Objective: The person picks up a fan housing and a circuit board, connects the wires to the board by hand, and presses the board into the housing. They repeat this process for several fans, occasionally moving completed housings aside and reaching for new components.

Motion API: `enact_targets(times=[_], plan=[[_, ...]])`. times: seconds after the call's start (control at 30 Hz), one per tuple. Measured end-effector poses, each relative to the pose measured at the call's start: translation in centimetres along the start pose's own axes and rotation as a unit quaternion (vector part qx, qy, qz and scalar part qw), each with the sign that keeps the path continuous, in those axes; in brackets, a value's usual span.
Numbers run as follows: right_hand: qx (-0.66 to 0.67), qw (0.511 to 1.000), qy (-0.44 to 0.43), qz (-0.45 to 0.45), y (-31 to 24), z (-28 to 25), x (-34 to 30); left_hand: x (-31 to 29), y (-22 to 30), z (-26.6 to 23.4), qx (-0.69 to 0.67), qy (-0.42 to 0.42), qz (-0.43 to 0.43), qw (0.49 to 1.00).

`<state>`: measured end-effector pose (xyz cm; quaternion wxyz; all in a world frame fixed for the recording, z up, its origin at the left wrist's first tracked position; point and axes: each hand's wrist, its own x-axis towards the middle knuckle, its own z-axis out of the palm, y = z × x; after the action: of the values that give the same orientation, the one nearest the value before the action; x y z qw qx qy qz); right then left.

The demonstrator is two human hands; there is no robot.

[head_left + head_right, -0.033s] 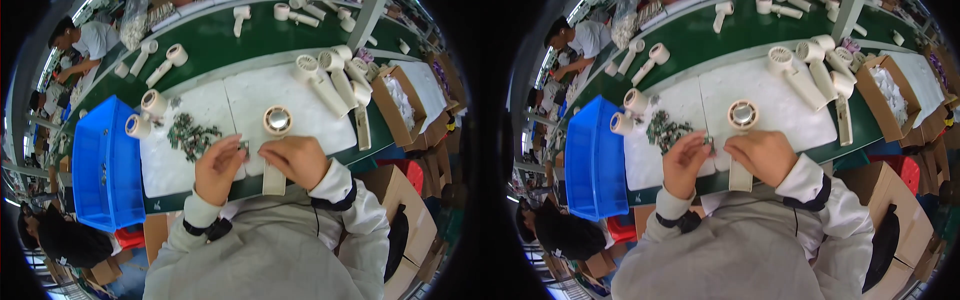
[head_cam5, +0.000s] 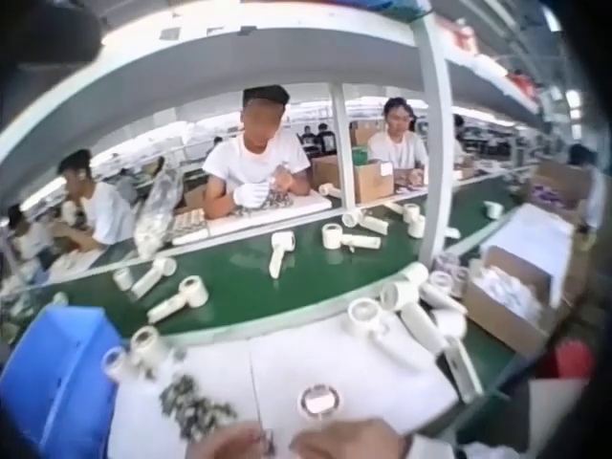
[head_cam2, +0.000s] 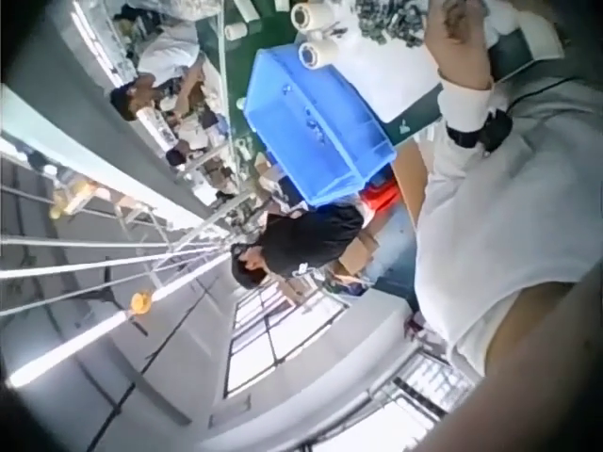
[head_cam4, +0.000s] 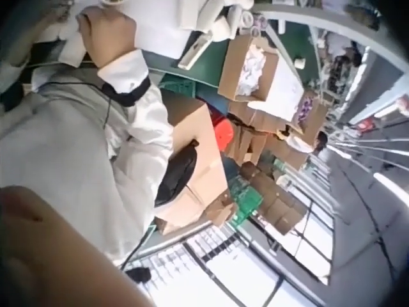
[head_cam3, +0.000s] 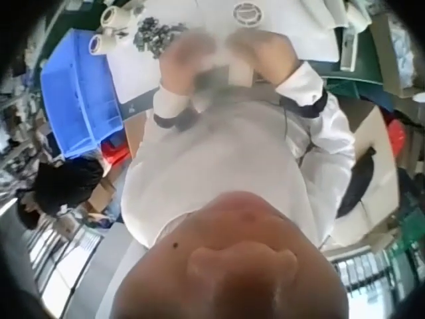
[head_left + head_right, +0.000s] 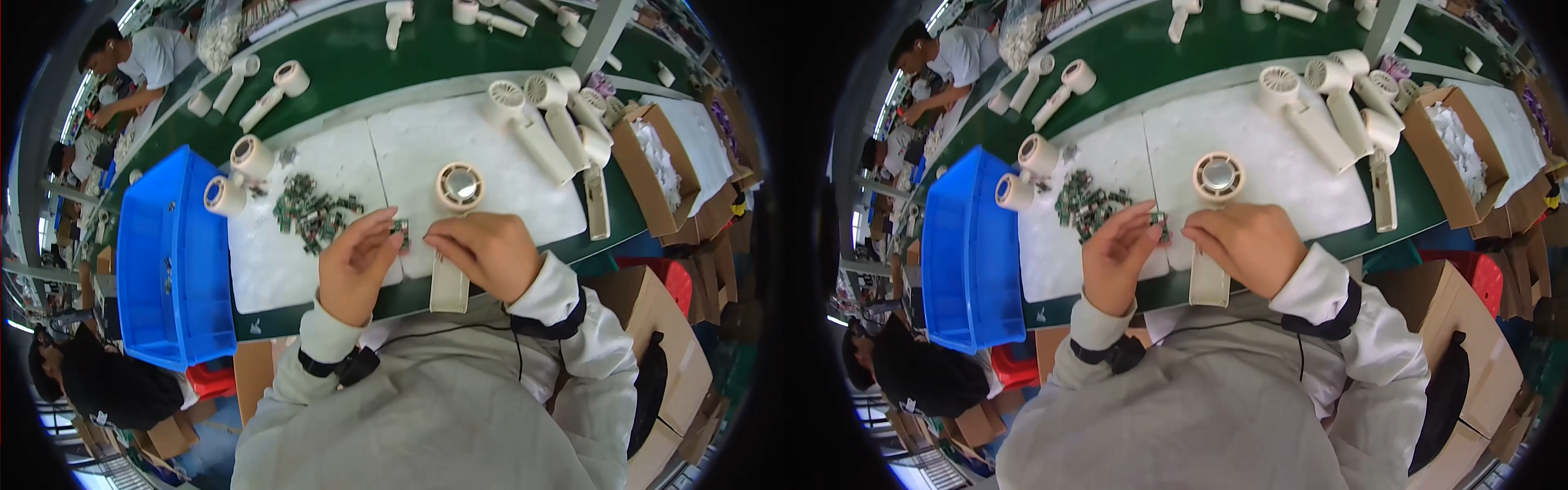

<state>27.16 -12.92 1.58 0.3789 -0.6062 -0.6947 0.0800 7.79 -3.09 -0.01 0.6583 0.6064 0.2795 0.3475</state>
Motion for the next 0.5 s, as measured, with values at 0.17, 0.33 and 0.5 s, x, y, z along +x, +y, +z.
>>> enact_targets(times=[0.17, 0.33, 0.5], plan=[[0.052, 0.998, 0.012, -0.031, 0.34, 0.47, 0.15, -0.26, -0.06, 0.12, -0.008, -0.028, -0.013, 0.999], [0.112, 0.993, 0.013, -0.026, 0.31, 0.88, -0.23, -0.69, 0.36, 0.01, 0.008, -0.068, 0.021, 0.997], [0.144, 0.99, -0.007, 0.004, -0.19, 0.42, -0.29, -0.78, 0.45, -0.21, 0.049, -0.09, 0.062, 0.993]])
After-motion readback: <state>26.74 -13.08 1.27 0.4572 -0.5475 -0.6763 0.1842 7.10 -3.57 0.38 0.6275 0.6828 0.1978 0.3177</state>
